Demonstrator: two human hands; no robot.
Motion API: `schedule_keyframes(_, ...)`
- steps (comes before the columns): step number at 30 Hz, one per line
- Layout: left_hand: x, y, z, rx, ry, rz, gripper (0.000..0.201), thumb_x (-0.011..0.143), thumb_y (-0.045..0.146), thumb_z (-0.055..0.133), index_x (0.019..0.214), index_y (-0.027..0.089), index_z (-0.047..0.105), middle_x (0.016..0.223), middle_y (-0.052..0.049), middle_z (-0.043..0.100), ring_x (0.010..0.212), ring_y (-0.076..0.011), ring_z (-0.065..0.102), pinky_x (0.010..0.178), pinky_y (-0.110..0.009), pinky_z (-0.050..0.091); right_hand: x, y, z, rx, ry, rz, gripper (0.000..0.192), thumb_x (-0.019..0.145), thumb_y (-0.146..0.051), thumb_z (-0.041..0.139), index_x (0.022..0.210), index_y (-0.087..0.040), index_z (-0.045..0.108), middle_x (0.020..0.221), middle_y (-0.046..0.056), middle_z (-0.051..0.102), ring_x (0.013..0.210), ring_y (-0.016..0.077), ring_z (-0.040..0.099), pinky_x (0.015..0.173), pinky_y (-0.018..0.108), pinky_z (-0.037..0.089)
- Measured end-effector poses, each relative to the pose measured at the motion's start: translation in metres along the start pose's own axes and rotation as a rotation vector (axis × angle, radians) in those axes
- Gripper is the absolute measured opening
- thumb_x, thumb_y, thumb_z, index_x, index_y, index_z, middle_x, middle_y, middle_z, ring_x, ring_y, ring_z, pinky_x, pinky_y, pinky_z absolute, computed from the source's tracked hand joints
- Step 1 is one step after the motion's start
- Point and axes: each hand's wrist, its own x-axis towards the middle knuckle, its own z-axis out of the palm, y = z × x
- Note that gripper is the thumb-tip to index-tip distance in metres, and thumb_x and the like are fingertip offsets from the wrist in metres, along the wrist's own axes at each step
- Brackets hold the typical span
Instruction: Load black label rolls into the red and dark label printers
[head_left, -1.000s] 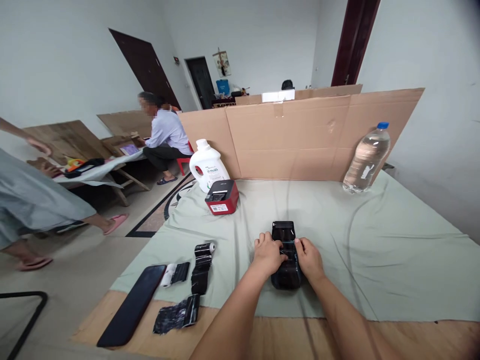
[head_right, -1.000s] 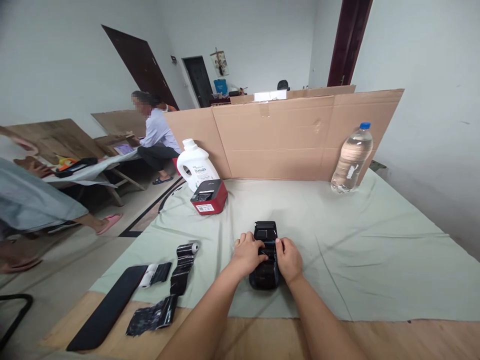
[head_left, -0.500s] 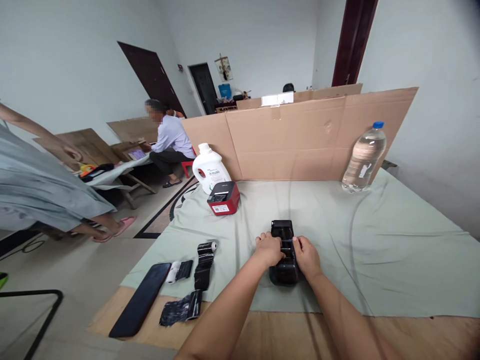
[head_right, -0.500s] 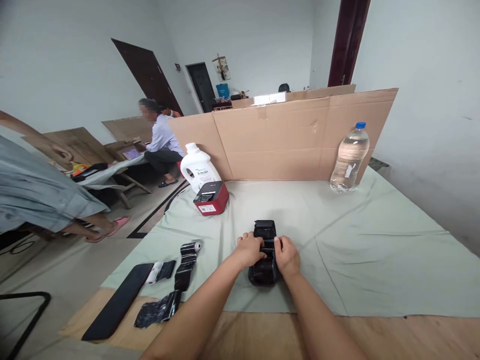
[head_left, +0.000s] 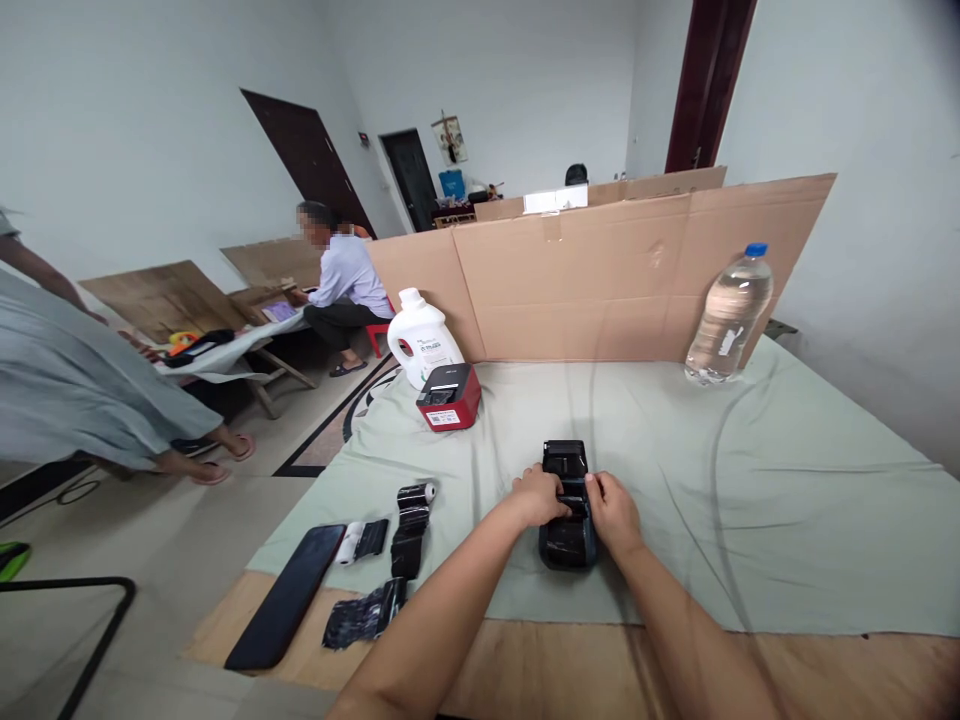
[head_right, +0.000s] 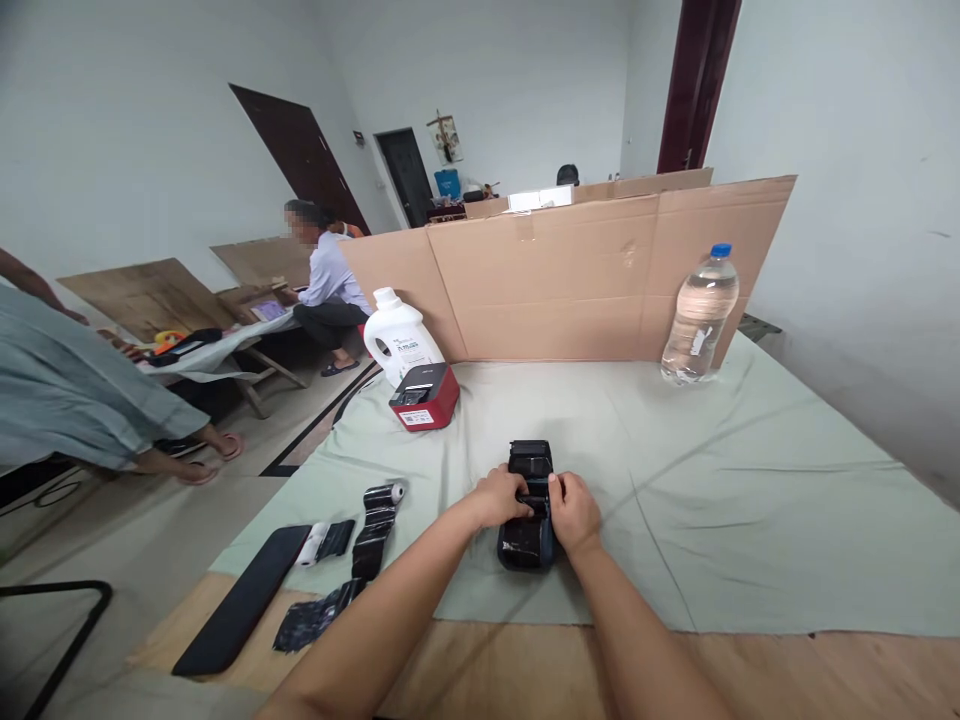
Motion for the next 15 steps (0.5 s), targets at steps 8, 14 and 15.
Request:
schedule_keyframes(8,0.01,-0.013,0.012,-0.089,0.049,0.039,0.042,0.058,0.042,0.075,0.095,0.022,0.071,0.11,-0.007,0.061,0.102,-0.0245,0.059,0.085,-0.028,0.048,0.0,-0.001,-0.001,-0.011,-0.003,0.003,0.043,0.093,-0.048,0.026,0.071,-0.022,0.052,0.077,0.005,0.064,0.073,0.018,0.058,0.065,0.026,0.036)
schedule_keyframes(14,0.014,-0.015,0.006,-0.037,-0.036,0.087,0.046,0.058,0.045,0.075,0.098,0.024,0.072,0.113,-0.009,0.06,0.109,-0.029,0.055,0.089,-0.035,0.047,0.0,0.0,0.0,-0.017,-0.008,0.012,0.043,0.093,-0.048,0.026,0.071,-0.022,0.052,0.077,0.005,0.064,0.073,0.018,0.058,0.065,0.027,0.036)
schedule_keyframes(15,0.014,-0.015,0.004,-0.018,-0.052,0.089,0.047,0.058,0.046,0.075,0.1,0.025,0.072,0.114,-0.009,0.06,0.112,-0.0318,0.053,0.091,-0.039,0.046,0.0,0.0,0.0,-0.017,-0.007,0.014,0.042,0.093,-0.048,0.026,0.071,-0.022,0.052,0.077,0.005,0.064,0.074,0.0182,0.058,0.065,0.027,0.036)
